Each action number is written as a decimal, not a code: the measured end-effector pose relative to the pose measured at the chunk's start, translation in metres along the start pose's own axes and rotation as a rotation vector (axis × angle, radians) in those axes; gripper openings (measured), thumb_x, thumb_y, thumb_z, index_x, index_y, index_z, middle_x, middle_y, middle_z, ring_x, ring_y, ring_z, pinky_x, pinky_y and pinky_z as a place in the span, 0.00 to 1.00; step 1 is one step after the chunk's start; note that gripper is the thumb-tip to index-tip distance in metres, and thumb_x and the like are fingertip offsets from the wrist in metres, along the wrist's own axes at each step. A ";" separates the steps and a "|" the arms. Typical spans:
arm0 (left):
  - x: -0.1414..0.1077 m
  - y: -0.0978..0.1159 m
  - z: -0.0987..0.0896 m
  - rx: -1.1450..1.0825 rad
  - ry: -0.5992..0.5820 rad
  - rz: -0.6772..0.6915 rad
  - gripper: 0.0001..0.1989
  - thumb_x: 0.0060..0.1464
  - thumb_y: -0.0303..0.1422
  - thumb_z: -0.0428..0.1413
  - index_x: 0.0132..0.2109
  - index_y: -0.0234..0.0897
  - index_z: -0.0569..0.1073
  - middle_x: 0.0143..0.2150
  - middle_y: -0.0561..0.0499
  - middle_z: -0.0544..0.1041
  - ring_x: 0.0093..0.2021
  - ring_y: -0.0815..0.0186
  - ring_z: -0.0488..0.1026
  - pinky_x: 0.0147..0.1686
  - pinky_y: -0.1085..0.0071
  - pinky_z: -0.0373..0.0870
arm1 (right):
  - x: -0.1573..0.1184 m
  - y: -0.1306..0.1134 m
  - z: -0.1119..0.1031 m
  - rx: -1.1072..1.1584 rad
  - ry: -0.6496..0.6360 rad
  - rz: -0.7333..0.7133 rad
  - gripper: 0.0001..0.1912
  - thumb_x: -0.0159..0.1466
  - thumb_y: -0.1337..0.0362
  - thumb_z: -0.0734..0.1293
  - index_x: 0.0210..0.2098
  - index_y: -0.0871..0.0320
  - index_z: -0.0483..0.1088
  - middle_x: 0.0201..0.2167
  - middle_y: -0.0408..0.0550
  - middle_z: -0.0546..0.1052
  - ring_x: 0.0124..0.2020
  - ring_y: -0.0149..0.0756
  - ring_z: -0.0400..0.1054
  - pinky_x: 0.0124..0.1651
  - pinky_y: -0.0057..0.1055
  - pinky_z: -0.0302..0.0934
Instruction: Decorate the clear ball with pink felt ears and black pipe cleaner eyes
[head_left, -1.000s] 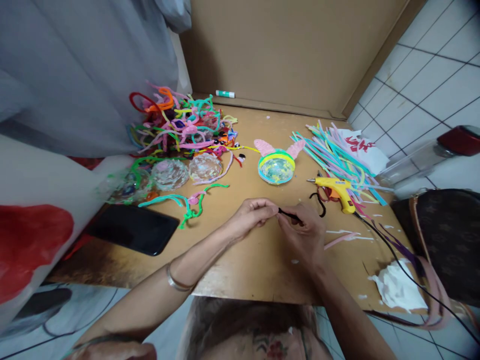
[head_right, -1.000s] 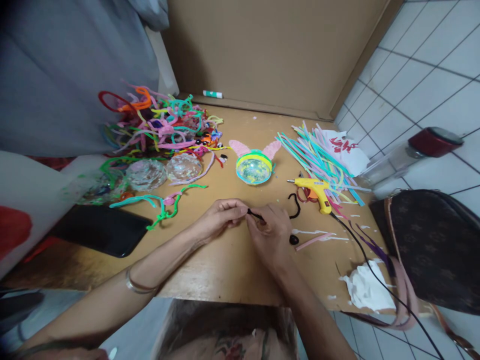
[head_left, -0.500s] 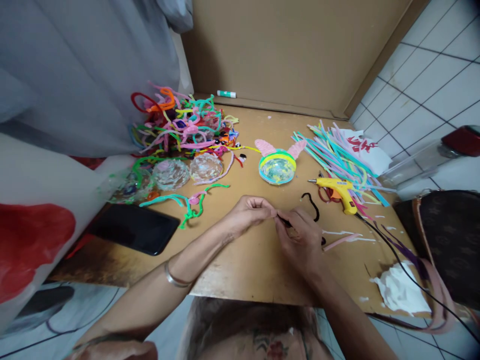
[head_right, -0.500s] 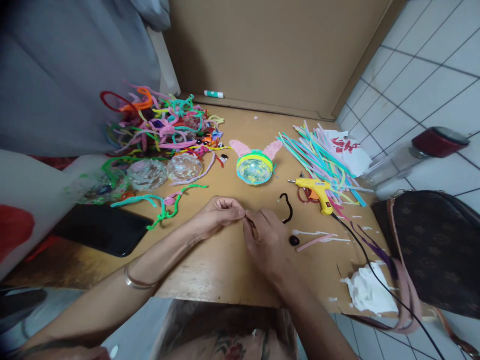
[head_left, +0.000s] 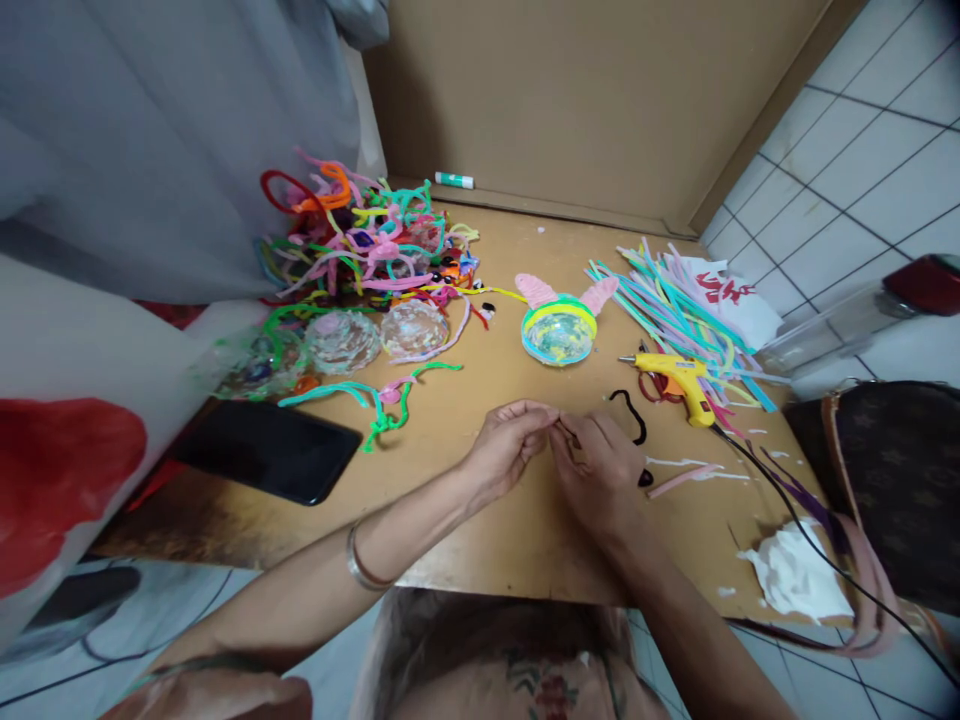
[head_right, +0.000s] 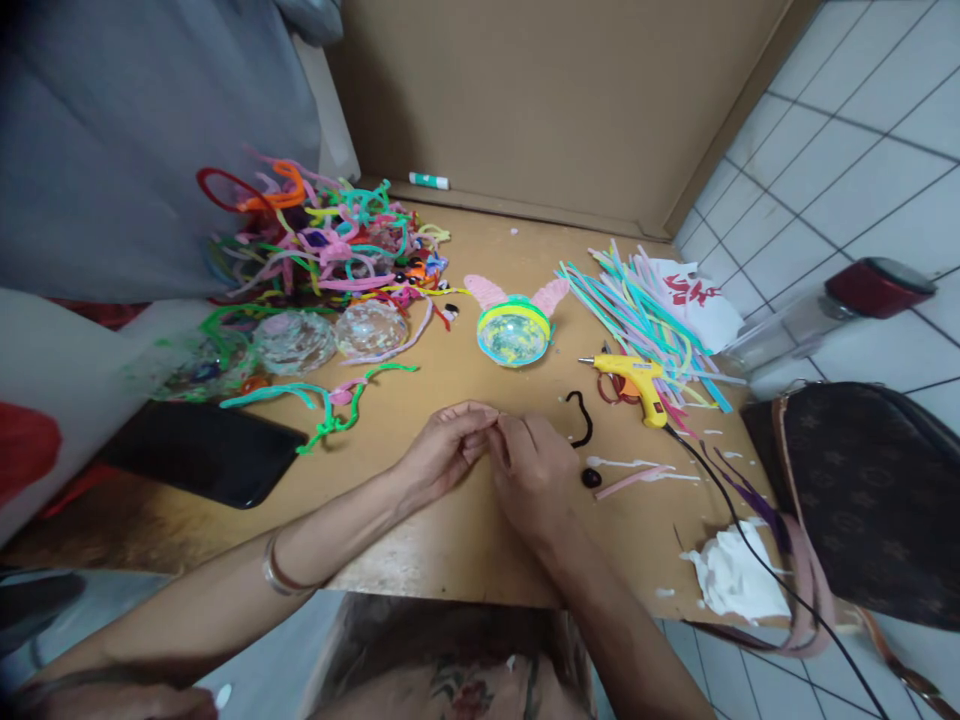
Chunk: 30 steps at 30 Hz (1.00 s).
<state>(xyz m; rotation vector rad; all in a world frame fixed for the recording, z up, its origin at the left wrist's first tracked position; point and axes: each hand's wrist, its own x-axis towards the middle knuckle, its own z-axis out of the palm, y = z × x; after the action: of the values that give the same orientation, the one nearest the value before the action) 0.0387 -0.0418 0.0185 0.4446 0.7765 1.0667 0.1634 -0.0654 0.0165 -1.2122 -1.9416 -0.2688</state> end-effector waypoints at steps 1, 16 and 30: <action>0.000 0.001 0.000 0.005 -0.008 -0.008 0.13 0.31 0.32 0.67 0.24 0.30 0.73 0.17 0.58 0.63 0.18 0.80 0.52 0.21 0.78 0.44 | 0.000 0.001 0.000 0.021 -0.003 0.001 0.07 0.65 0.68 0.64 0.30 0.58 0.71 0.21 0.42 0.69 0.24 0.30 0.62 0.28 0.27 0.54; 0.004 0.013 -0.010 0.576 -0.131 0.280 0.14 0.45 0.41 0.62 0.26 0.33 0.76 0.22 0.55 0.68 0.23 0.74 0.60 0.26 0.74 0.55 | 0.010 0.007 -0.010 0.300 -0.020 0.197 0.05 0.60 0.69 0.66 0.29 0.57 0.73 0.20 0.40 0.70 0.22 0.29 0.62 0.26 0.27 0.56; 0.009 0.042 -0.020 0.677 -0.291 -0.050 0.16 0.36 0.41 0.68 0.27 0.31 0.76 0.20 0.56 0.69 0.21 0.76 0.58 0.22 0.76 0.50 | 0.003 0.013 -0.011 0.187 -0.130 -0.044 0.05 0.64 0.68 0.65 0.33 0.57 0.74 0.26 0.46 0.72 0.29 0.33 0.65 0.33 0.31 0.58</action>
<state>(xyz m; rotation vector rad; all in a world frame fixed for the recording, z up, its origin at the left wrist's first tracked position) 0.0007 -0.0169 0.0301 1.1227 0.8692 0.6478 0.1795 -0.0627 0.0225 -1.0882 -2.0569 -0.0304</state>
